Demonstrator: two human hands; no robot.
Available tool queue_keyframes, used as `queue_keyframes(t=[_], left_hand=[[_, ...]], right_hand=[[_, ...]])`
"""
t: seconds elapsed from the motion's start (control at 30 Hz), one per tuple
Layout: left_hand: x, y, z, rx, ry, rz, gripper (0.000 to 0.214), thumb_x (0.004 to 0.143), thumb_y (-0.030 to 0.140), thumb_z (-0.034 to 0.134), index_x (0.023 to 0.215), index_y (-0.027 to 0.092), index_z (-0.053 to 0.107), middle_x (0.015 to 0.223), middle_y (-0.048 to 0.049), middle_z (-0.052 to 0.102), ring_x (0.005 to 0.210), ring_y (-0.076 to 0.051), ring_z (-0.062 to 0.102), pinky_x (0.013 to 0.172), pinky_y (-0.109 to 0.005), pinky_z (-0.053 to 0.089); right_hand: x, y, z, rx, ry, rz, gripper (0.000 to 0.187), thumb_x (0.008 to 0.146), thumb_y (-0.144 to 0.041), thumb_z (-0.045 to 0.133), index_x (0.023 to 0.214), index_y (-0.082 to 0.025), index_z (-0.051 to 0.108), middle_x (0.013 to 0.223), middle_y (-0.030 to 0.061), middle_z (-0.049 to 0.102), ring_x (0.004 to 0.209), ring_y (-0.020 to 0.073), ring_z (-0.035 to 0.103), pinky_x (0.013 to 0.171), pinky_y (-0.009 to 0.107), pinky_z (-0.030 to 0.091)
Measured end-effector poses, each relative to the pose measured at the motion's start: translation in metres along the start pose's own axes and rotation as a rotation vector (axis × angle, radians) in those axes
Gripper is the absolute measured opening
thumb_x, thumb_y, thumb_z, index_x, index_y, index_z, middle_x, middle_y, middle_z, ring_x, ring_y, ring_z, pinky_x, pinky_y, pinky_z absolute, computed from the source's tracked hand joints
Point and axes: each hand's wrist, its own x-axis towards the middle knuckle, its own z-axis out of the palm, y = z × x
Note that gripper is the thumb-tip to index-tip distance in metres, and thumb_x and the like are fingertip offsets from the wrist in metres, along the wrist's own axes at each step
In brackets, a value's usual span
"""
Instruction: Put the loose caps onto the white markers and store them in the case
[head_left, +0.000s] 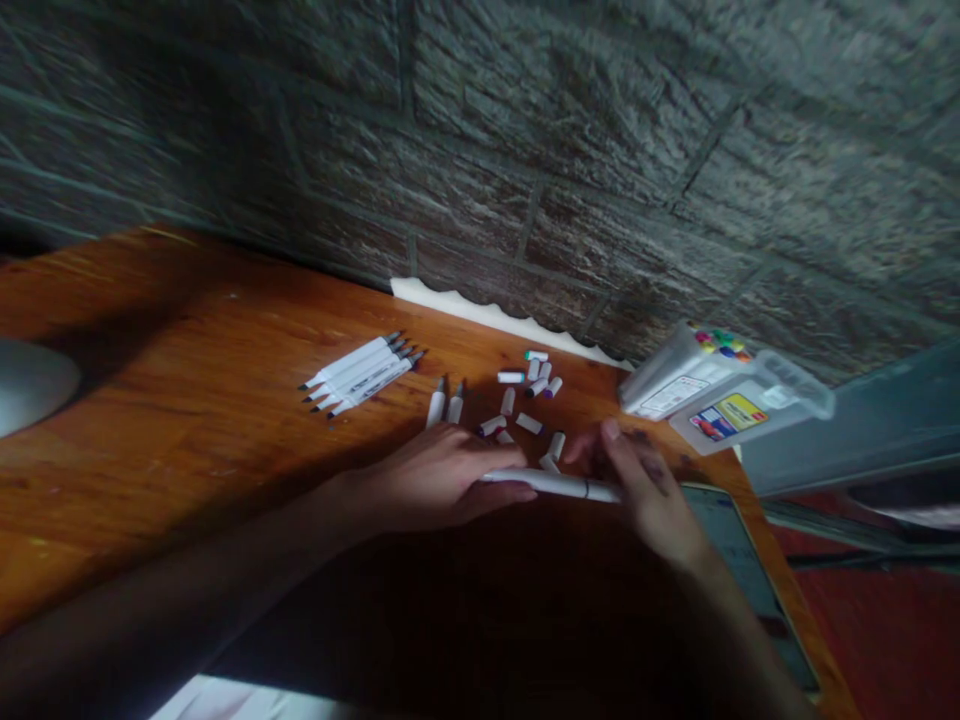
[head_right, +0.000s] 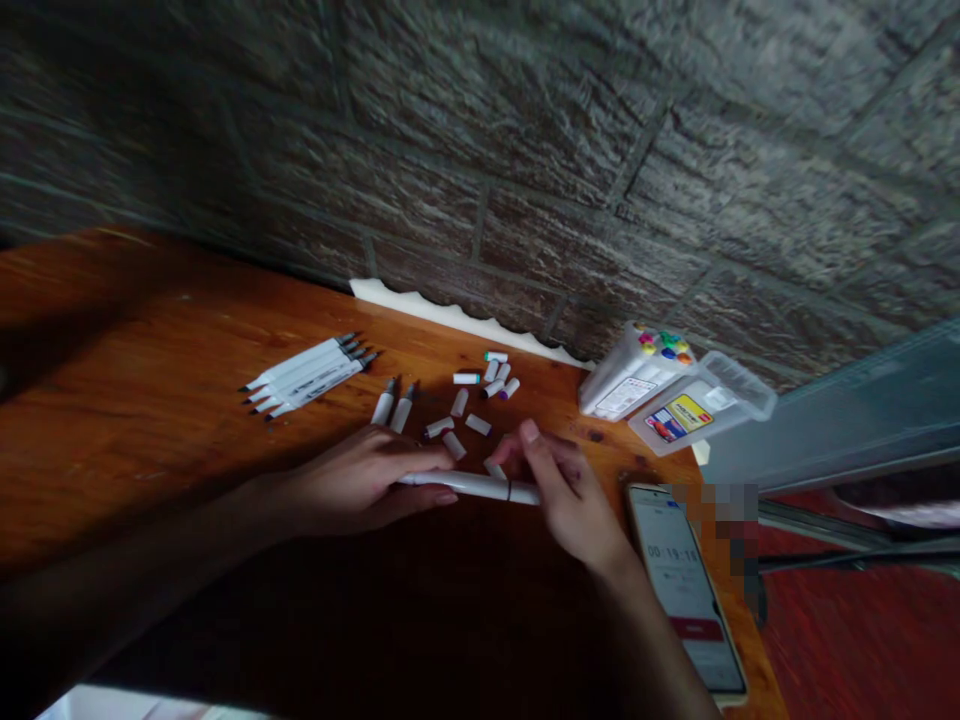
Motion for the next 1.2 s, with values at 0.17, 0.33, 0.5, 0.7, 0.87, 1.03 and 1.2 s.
queue_keyframes(t=[0.17,0.33,0.5,0.7,0.87,1.03,1.2], left_hand=[[0.002,0.006,0.011,-0.045,-0.006,0.032,0.034,0.102,0.045,0.041,0.09,0.02,0.061,0.074,0.0005,0.065,0.064,-0.015,0.061,0.059,-0.026,0.037],[0.001,0.008,0.016,-0.151,-0.046,0.044,0.029,0.102,0.04,0.043,0.085,0.02,0.057,0.076,0.0002,0.064,0.067,-0.015,0.061,0.061,-0.025,0.038],[0.0,0.01,0.019,-0.227,-0.019,0.069,0.026,0.101,0.035,0.048,0.083,0.018,0.056,0.073,0.0007,0.062,0.063,-0.013,0.057,0.058,-0.024,0.036],[0.003,0.01,0.014,-0.186,-0.036,0.033,0.03,0.1,0.039,0.048,0.083,0.017,0.06,0.074,0.0001,0.064,0.068,-0.013,0.061,0.062,-0.024,0.039],[0.005,0.005,0.003,-0.317,0.139,-0.047,0.019,0.092,0.035,0.063,0.102,0.019,0.062,0.098,-0.002,0.068,0.087,-0.015,0.064,0.075,-0.024,0.046],[0.007,-0.001,0.007,-0.642,0.377,-0.118,0.026,0.09,0.034,0.063,0.11,0.018,0.058,0.11,-0.0079,0.062,0.095,-0.017,0.062,0.078,-0.027,0.051],[0.013,0.002,0.013,-0.884,0.372,-0.201,0.039,0.101,0.041,0.034,0.128,0.019,0.052,0.116,-0.0104,0.063,0.08,-0.015,0.06,0.075,-0.031,0.05]], right_hand=[[0.007,-0.003,0.011,0.493,0.093,0.131,0.056,0.084,-0.073,0.051,0.066,-0.02,0.061,0.066,-0.0005,0.049,0.055,0.0114,0.038,0.049,0.025,0.032],[0.006,-0.002,0.021,0.56,0.013,0.16,0.059,0.082,-0.073,0.051,0.055,-0.021,0.05,0.056,-0.0029,0.035,0.051,0.0118,0.029,0.048,0.027,0.025],[0.002,0.0,0.024,0.5,0.017,0.069,0.065,0.087,-0.074,0.043,0.048,-0.022,0.038,0.051,-0.0028,0.03,0.05,0.0129,0.028,0.05,0.03,0.026],[0.004,0.012,0.02,0.337,0.006,0.081,0.063,0.09,-0.07,0.042,0.049,-0.022,0.041,0.05,-0.0027,0.032,0.049,0.0123,0.03,0.048,0.029,0.026],[0.001,0.011,0.02,0.032,-0.016,-0.008,0.036,0.092,-0.052,0.058,0.079,-0.02,0.067,0.072,-0.0003,0.06,0.064,0.0117,0.052,0.056,0.024,0.041],[-0.008,0.011,0.025,-0.072,-0.35,0.04,0.03,0.095,-0.044,0.057,0.118,-0.026,0.065,0.089,0.0013,0.071,0.058,0.0099,0.058,0.049,0.021,0.048],[-0.018,0.009,0.038,0.056,-0.557,0.194,0.043,0.095,-0.046,0.056,0.134,-0.029,0.051,0.089,0.0009,0.07,0.058,0.0099,0.063,0.048,0.02,0.049]])
